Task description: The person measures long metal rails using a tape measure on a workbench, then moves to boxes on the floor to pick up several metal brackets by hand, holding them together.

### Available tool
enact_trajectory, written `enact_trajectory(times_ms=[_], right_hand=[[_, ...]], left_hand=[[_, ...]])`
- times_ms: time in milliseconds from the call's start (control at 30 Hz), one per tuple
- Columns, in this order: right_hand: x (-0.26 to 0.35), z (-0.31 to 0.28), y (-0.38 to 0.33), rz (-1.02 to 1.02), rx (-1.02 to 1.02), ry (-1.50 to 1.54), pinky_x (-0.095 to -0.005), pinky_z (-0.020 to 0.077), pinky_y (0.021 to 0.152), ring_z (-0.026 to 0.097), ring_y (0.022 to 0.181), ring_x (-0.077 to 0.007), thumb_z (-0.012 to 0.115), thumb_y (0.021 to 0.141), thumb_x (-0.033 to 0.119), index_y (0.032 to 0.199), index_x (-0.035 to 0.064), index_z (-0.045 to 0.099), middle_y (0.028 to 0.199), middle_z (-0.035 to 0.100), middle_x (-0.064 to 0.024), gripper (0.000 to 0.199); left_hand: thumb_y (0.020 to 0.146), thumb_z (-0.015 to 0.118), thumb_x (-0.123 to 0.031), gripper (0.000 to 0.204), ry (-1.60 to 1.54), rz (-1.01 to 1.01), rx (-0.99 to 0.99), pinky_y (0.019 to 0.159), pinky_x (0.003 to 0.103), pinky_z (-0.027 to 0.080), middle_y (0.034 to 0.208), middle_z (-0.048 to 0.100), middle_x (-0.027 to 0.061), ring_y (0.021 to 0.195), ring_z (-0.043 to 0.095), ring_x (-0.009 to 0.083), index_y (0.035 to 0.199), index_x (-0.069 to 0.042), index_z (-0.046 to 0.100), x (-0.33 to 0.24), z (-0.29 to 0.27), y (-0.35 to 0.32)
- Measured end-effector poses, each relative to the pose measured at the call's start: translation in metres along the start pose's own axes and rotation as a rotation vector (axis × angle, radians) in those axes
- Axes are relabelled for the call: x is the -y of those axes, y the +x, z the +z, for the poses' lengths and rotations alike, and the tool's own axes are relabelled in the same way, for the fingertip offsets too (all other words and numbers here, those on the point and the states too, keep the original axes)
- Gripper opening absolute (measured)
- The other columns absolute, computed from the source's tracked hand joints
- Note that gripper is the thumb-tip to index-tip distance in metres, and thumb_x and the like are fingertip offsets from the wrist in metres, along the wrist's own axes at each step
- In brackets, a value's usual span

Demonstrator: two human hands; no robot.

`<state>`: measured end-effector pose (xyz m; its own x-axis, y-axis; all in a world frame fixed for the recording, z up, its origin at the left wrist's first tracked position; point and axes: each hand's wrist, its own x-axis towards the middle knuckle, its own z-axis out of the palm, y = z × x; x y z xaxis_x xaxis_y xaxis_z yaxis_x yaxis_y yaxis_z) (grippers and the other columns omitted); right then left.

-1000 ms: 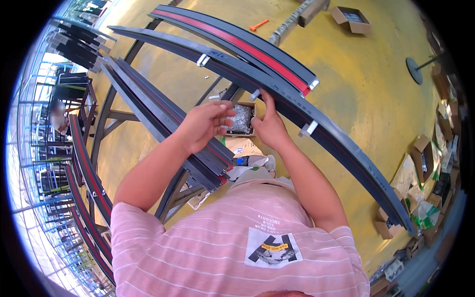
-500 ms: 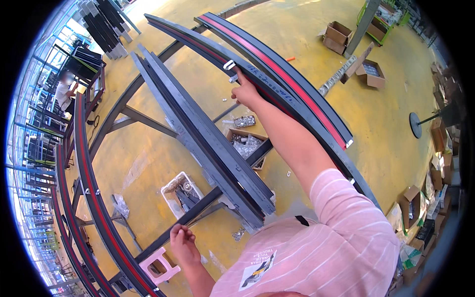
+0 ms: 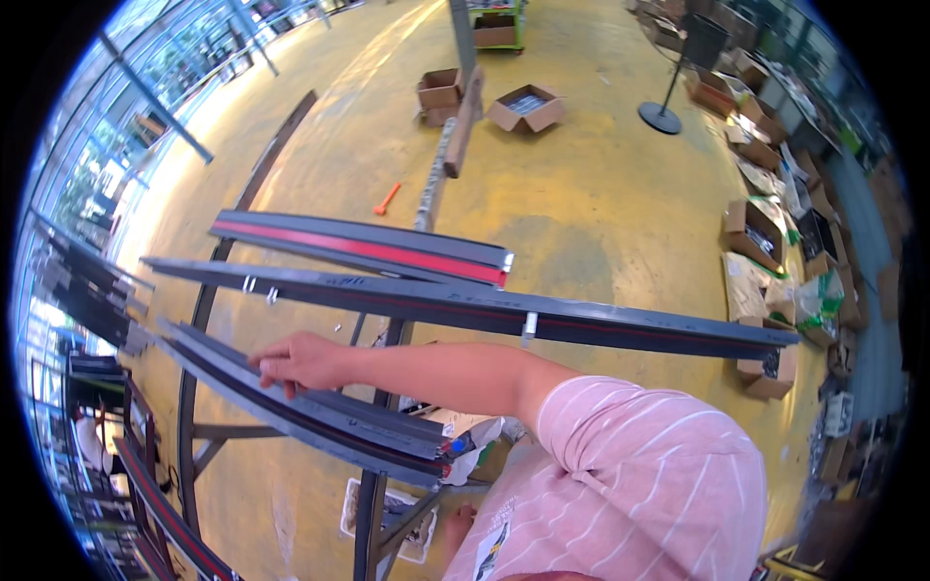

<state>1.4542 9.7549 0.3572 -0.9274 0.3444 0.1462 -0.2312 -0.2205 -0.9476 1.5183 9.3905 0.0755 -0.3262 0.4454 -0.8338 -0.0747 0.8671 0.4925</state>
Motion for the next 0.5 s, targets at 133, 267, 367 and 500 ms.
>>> enact_trajectory(times_ms=[133,267,367,500], right_hand=[[0.041,-0.017,-0.19,-0.063,-0.04,-0.195,-0.0272,0.0503,0.064,0.062,0.069,-0.0104,0.055,0.102,0.042,0.093,0.004,0.073,0.081,0.071,-0.0024,0.043],[0.021,-0.041,-0.384,0.142,-0.002,-0.784,-0.039,0.0507,0.064,0.063,0.065,-0.0294,0.053,0.101,0.042,0.087,0.0037,0.073,0.072,0.069,-0.0098,0.046],[-0.009,-0.056,-0.537,0.456,-0.25,-1.074,-0.0503,0.0508,0.076,0.064,0.085,-0.0406,0.053,0.094,0.019,0.125,0.011,0.06,0.097,0.07,-0.0171,0.033],[-0.09,-0.048,-0.743,0.774,-0.939,-1.08,-0.0478,0.0505,0.09,0.063,0.108,-0.0379,0.055,0.089,0.013,0.149,0.0155,0.039,0.121,0.065,-0.0173,0.063]], left_hand=[[0.093,0.061,-0.023,0.025,0.522,0.109,0.195,0.069,0.036,0.052,0.078,0.067,0.0135,0.073,0.065,0.0235,0.105,-0.002,0.067,-0.034,0.002,0.045],[0.092,0.061,-0.027,0.029,0.805,0.159,0.275,0.073,0.038,0.053,0.083,0.069,0.017,0.078,0.068,0.0277,0.106,-0.002,0.068,-0.062,0.023,0.057],[0.091,0.062,-0.029,0.032,0.995,0.218,0.35,0.076,0.04,0.054,0.087,0.071,0.0197,0.082,0.07,0.0309,0.106,-0.003,0.069,-0.081,0.06,0.062],[0.089,0.058,-0.024,0.031,1.135,0.492,0.116,0.089,0.046,0.052,0.105,0.071,0.0244,0.104,0.067,0.0389,0.109,-0.002,0.068,-0.079,0.126,0.114]])
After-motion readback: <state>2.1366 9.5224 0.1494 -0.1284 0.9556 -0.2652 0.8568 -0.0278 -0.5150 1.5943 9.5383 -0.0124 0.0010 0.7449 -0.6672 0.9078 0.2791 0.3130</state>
